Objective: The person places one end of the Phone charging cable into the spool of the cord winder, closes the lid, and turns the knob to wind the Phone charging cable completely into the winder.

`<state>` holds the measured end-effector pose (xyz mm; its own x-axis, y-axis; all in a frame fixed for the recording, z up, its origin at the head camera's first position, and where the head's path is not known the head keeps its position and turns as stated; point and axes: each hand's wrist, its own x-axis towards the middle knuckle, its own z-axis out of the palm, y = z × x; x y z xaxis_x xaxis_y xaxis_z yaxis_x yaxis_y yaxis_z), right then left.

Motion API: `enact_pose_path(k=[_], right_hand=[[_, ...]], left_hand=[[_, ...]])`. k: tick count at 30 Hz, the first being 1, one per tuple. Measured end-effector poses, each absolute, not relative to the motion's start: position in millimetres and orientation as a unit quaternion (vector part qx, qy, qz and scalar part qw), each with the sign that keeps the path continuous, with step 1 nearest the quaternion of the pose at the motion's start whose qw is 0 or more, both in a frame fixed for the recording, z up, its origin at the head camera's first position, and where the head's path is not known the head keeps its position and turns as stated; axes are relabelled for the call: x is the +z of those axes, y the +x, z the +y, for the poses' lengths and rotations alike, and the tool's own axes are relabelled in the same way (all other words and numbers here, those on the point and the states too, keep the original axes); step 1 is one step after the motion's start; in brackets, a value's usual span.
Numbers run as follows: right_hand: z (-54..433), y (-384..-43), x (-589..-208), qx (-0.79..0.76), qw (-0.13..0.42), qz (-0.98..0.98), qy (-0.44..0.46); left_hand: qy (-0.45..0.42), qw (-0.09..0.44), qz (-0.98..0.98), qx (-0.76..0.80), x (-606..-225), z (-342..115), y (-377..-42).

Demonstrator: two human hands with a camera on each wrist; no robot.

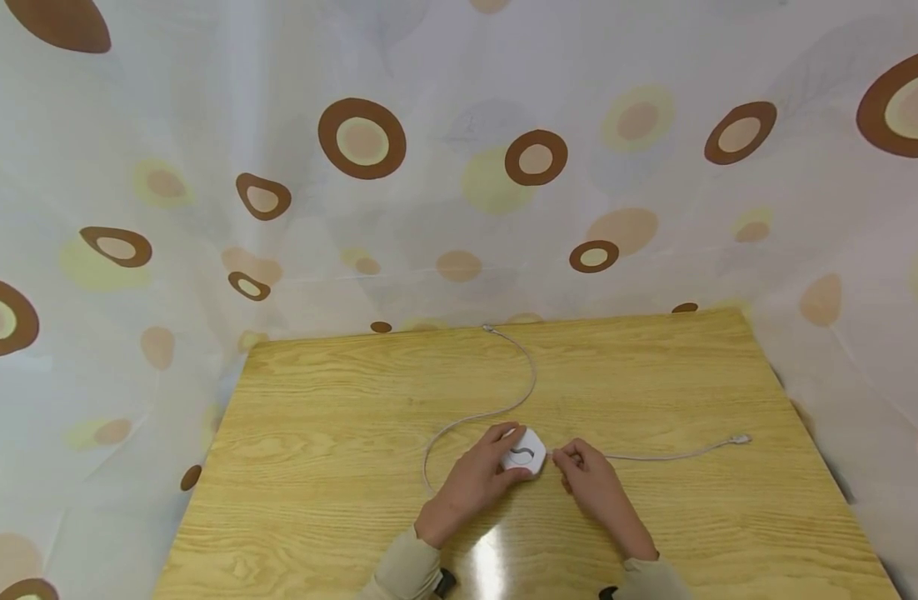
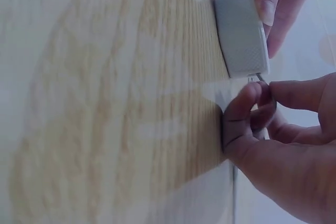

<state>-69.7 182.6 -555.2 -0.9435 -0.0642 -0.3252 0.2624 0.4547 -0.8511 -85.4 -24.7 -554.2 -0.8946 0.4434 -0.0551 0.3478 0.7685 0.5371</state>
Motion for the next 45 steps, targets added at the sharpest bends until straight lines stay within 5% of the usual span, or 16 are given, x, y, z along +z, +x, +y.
enact_pose_path(k=[24, 45], right_hand=[[186.1, -73.1, -557.3, -0.464, 0.129, 0.876, 0.022], [186.1, -72.1, -556.8, -0.509, 0.171, 0.842, 0.049]], left_hand=[[0.214, 0.096, 0.933, 0.272, -556.4, -25.0, -85.6], [0.218, 0.089, 0.932, 0.277, -555.1, -25.7, -84.7]])
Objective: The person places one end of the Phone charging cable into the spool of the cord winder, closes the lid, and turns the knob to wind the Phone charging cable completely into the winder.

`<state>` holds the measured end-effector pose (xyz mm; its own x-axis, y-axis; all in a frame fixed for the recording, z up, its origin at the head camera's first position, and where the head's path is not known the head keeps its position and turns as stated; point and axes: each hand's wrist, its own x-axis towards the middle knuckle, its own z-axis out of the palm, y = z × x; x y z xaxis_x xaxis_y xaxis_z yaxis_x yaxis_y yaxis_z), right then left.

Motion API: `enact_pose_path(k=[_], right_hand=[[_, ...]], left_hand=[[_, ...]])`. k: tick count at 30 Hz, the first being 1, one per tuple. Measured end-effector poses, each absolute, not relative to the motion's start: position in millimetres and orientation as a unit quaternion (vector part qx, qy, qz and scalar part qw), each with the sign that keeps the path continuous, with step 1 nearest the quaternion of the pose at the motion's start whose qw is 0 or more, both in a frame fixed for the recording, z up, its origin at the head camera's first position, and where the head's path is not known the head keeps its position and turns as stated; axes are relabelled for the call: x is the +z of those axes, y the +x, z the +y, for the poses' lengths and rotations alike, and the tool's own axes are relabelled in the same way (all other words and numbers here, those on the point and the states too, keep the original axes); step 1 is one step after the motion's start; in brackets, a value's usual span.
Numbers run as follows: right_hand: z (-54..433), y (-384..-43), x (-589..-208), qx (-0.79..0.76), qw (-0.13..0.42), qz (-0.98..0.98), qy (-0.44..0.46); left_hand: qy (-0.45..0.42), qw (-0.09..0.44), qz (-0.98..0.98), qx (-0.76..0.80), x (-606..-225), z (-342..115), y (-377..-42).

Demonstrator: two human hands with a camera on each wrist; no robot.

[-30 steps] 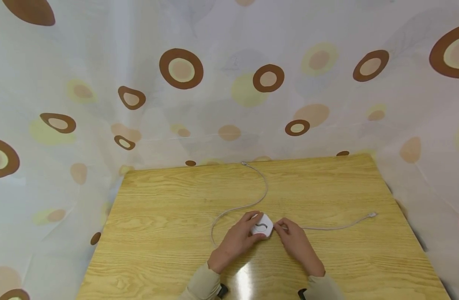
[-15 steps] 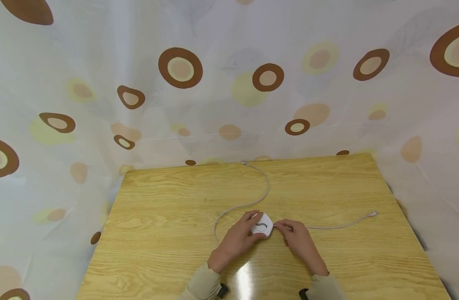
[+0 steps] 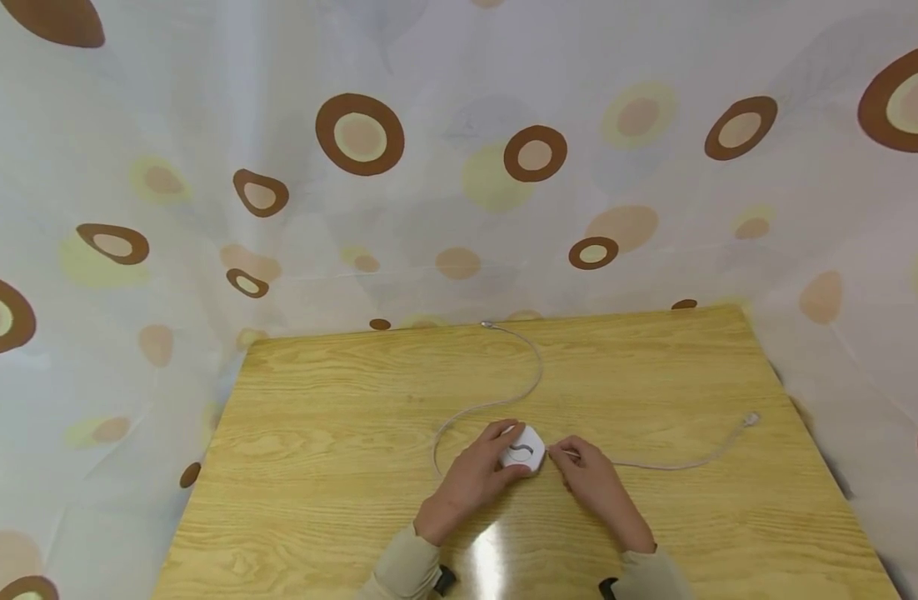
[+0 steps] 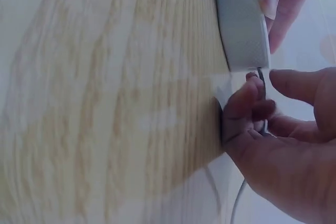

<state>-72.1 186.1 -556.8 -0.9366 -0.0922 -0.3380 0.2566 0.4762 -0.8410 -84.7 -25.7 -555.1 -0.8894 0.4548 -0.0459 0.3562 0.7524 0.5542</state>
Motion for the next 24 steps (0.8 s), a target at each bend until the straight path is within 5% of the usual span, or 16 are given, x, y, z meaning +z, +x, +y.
enact_pose_path(k=[24], right_hand=[[180.1, -72.8, -561.3, -0.530, 0.159, 0.830, 0.070]], left_hand=[[0.214, 0.095, 0.933, 0.272, -552.8, -25.8, -85.5]])
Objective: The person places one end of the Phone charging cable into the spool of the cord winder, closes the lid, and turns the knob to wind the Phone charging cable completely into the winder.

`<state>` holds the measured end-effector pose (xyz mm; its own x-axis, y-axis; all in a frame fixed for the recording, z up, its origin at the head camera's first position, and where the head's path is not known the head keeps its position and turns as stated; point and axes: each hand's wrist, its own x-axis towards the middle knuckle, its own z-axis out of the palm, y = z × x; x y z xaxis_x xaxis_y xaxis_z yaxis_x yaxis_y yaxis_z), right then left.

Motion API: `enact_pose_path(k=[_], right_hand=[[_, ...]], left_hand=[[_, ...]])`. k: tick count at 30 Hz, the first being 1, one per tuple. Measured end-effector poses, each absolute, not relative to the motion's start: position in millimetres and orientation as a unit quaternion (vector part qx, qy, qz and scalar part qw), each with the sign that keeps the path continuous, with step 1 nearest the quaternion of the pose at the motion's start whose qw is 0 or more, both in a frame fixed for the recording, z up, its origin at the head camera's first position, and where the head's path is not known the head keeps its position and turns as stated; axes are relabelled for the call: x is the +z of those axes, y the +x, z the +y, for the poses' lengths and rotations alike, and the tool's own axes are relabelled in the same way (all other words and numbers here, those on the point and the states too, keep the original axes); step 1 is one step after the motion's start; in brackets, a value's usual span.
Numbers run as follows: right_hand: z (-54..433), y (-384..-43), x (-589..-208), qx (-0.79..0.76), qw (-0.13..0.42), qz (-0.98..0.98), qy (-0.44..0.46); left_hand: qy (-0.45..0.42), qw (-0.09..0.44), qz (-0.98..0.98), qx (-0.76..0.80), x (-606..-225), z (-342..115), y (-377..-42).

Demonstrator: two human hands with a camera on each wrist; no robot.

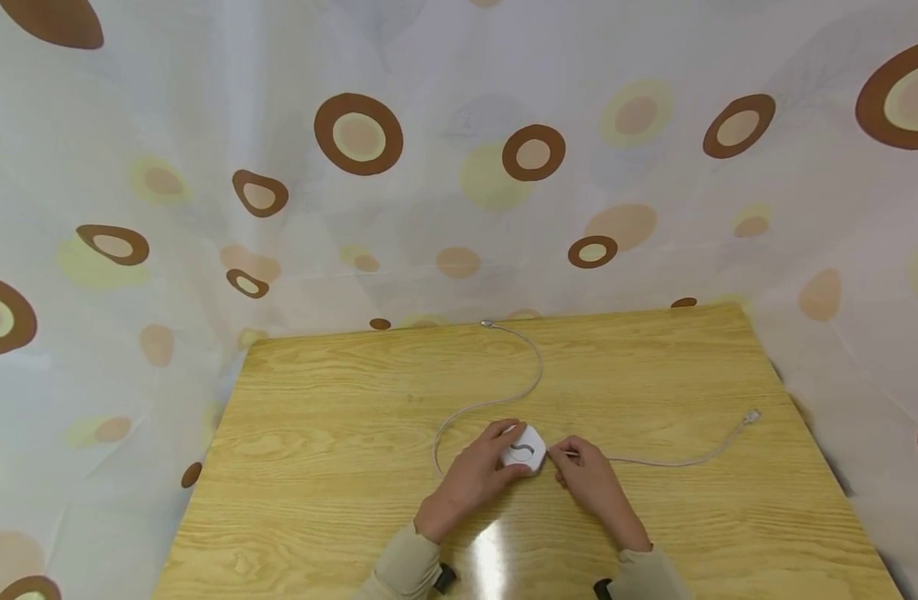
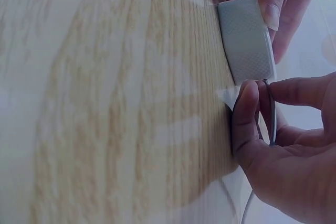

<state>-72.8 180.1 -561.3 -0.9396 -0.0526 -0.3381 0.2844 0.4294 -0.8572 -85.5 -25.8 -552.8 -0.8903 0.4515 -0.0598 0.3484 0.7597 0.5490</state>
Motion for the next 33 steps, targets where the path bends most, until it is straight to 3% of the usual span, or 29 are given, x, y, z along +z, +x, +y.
enact_pose_path(k=[9, 33], right_hand=[[181, -73, -565, -0.562, 0.148, 0.808, 0.100], [170, -66, -561, -0.485, 0.112, 0.865, 0.051]], left_hand=[[0.212, 0.096, 0.932, 0.278, -553, -26, -85], [0.220, 0.089, 0.928, 0.288, -553, -31, -86]])
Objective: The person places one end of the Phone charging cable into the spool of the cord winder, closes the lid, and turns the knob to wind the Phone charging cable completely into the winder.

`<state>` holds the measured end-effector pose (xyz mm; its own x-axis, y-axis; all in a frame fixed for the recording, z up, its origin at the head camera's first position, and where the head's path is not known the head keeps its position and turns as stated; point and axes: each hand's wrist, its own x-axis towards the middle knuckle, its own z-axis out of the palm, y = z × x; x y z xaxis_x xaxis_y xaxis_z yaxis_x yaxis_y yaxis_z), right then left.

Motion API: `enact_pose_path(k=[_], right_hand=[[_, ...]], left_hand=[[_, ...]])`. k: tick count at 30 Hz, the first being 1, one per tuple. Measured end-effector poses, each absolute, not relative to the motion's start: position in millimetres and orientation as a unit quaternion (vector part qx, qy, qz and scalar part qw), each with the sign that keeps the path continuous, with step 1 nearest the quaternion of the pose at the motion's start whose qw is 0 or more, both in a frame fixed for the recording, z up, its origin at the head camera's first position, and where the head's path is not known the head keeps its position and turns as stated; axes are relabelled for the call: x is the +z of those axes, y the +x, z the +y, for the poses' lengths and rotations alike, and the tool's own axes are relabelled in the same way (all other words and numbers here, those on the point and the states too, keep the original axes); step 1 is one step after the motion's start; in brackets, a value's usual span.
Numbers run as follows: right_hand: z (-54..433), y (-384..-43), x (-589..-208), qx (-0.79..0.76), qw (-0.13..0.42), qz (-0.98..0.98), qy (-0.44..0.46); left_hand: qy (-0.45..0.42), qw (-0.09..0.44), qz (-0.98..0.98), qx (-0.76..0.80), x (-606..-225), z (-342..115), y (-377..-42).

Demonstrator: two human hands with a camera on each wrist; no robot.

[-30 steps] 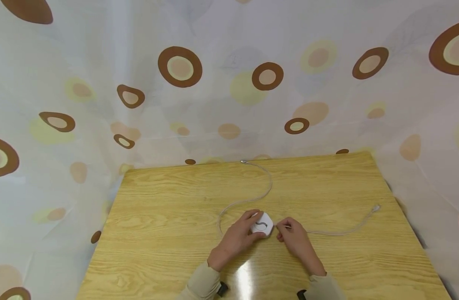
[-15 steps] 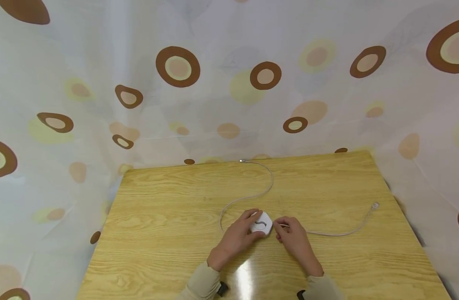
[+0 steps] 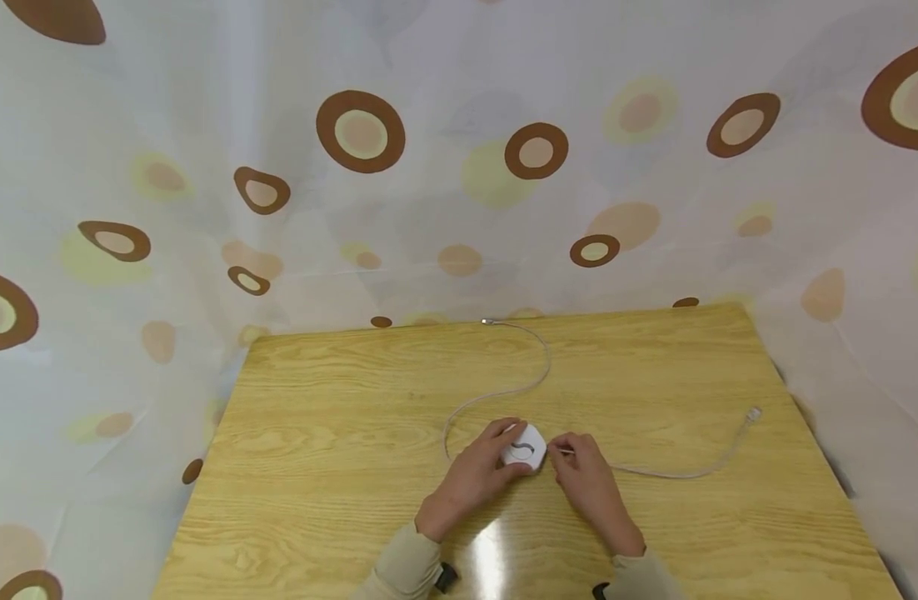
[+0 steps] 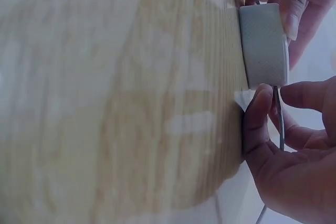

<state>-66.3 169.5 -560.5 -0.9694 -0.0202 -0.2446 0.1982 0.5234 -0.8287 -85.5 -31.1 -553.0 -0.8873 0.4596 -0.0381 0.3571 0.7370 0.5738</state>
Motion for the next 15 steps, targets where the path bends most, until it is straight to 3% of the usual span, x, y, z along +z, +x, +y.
enact_pose_path(k=[15], right_hand=[[172.6, -66.4, -562.4, -0.516, 0.136, 0.844, 0.048]], left_hand=[[0.218, 0.089, 0.931, 0.279, -553.2, -29.9, -85.0]])
